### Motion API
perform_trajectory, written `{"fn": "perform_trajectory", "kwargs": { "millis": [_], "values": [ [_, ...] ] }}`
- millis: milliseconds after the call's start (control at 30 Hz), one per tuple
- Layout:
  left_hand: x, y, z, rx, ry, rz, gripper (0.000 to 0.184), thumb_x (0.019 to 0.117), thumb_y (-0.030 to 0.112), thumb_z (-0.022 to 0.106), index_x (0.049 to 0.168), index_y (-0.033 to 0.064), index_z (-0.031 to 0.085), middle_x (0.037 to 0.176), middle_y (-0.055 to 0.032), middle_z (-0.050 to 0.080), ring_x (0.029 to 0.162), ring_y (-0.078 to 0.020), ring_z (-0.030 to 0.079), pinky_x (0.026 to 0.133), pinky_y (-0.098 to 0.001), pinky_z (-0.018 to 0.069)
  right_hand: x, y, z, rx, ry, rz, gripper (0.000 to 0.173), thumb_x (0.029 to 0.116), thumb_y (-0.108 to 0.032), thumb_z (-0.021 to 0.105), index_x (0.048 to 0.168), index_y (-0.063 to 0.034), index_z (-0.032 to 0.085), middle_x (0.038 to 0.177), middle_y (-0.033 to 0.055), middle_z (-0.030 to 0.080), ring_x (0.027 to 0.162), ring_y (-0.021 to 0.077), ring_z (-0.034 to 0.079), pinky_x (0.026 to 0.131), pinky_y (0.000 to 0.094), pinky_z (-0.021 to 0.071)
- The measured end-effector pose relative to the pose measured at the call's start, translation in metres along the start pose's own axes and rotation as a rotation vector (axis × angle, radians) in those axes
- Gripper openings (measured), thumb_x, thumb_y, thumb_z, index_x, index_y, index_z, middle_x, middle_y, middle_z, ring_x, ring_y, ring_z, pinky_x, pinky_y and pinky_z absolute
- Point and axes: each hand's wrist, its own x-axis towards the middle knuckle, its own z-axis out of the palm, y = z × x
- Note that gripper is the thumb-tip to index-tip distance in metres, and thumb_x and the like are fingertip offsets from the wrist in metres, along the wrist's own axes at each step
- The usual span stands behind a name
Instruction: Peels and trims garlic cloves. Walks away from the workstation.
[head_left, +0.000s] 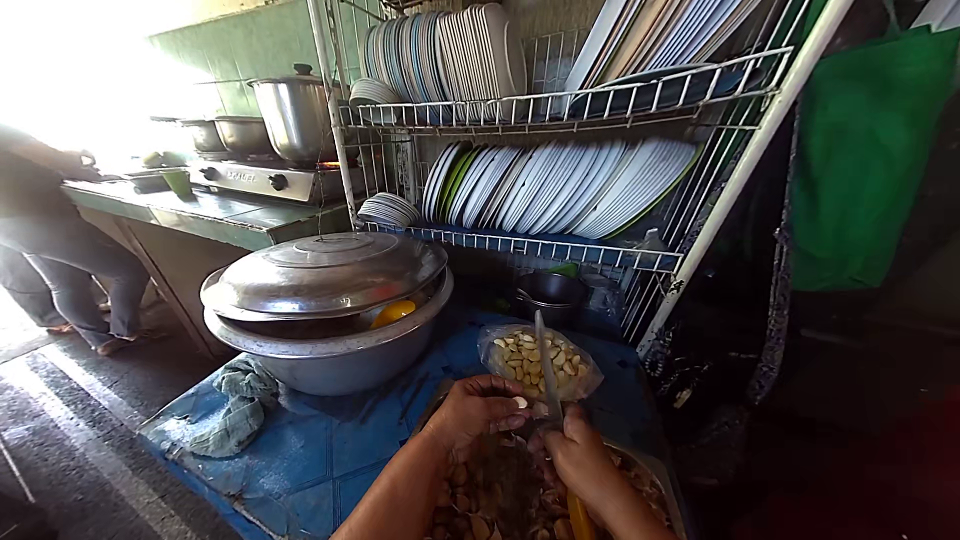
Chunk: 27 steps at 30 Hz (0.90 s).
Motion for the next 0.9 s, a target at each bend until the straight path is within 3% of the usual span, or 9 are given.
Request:
{"fn": "perform_trajectory", "kwargs": {
  "millis": [100, 267, 433, 600, 900],
  "values": [
    [-0.003, 0.005, 0.001, -0.078, -0.005, -0.049, 0.011, 0.0949, -0.010, 0.060, 0.104, -0.0050, 0.064, 0.091, -0.0126, 0.072, 0.080, -0.0181, 0.073, 0.078, -0.0302, 0.0619, 0.000, -0.001, 0.000, -0.135, -0.061, 0.017, 0.049, 0.0999, -0.005, 0.051, 0.145, -0.0047, 0.033, 0.097, 0.0093, 0.064, 0.059, 0.0155, 0.061, 0.054, 0.0320, 0.0536],
    [-0.003, 0.005, -0.002, -0.070, -0.052, -0.110, 0.012, 0.1035, -0.001, 0.053, 0.109, -0.0025, 0.064, 0.092, -0.0106, 0.071, 0.076, -0.0159, 0.072, 0.072, -0.0279, 0.0616, -0.003, 0.000, 0.002, -0.019, 0.003, -0.132, 0.042, 0.0972, -0.005, 0.046, 0.139, -0.0027, 0.041, 0.088, 0.0073, 0.063, 0.055, 0.0139, 0.059, 0.050, 0.0305, 0.0518],
    [-0.003, 0.003, -0.003, -0.001, -0.082, -0.062, 0.013, 0.0983, -0.009, 0.057, 0.108, -0.0036, 0.064, 0.096, -0.0103, 0.070, 0.082, -0.0167, 0.072, 0.080, -0.0304, 0.0619, -0.006, 0.002, 0.004, 0.012, 0.046, -0.254, 0.039, 0.0922, -0.007, 0.045, 0.131, -0.0023, 0.047, 0.084, 0.0031, 0.063, 0.055, 0.0109, 0.059, 0.049, 0.0277, 0.0514],
    [-0.001, 0.001, 0.000, 0.048, 0.001, -0.055, 0.008, 0.0963, -0.005, 0.064, 0.104, -0.0037, 0.063, 0.091, -0.0097, 0.070, 0.077, -0.0156, 0.072, 0.074, -0.0283, 0.0623, -0.005, 0.005, 0.007, -0.140, 0.033, -0.290, 0.039, 0.0954, -0.008, 0.044, 0.133, -0.0006, 0.046, 0.090, 0.0067, 0.064, 0.065, 0.0148, 0.064, 0.061, 0.0339, 0.0561],
    [-0.004, -0.001, 0.007, 0.106, 0.014, -0.043, 0.009, 0.0917, -0.005, 0.071, 0.097, -0.0041, 0.064, 0.088, -0.0107, 0.073, 0.077, -0.0168, 0.073, 0.076, -0.0295, 0.0628, -0.004, 0.004, 0.009, -0.213, 0.038, -0.279, 0.036, 0.0967, -0.006, 0.045, 0.133, -0.0008, 0.046, 0.093, 0.0082, 0.063, 0.068, 0.0155, 0.065, 0.065, 0.0344, 0.0570]
  ]
}}
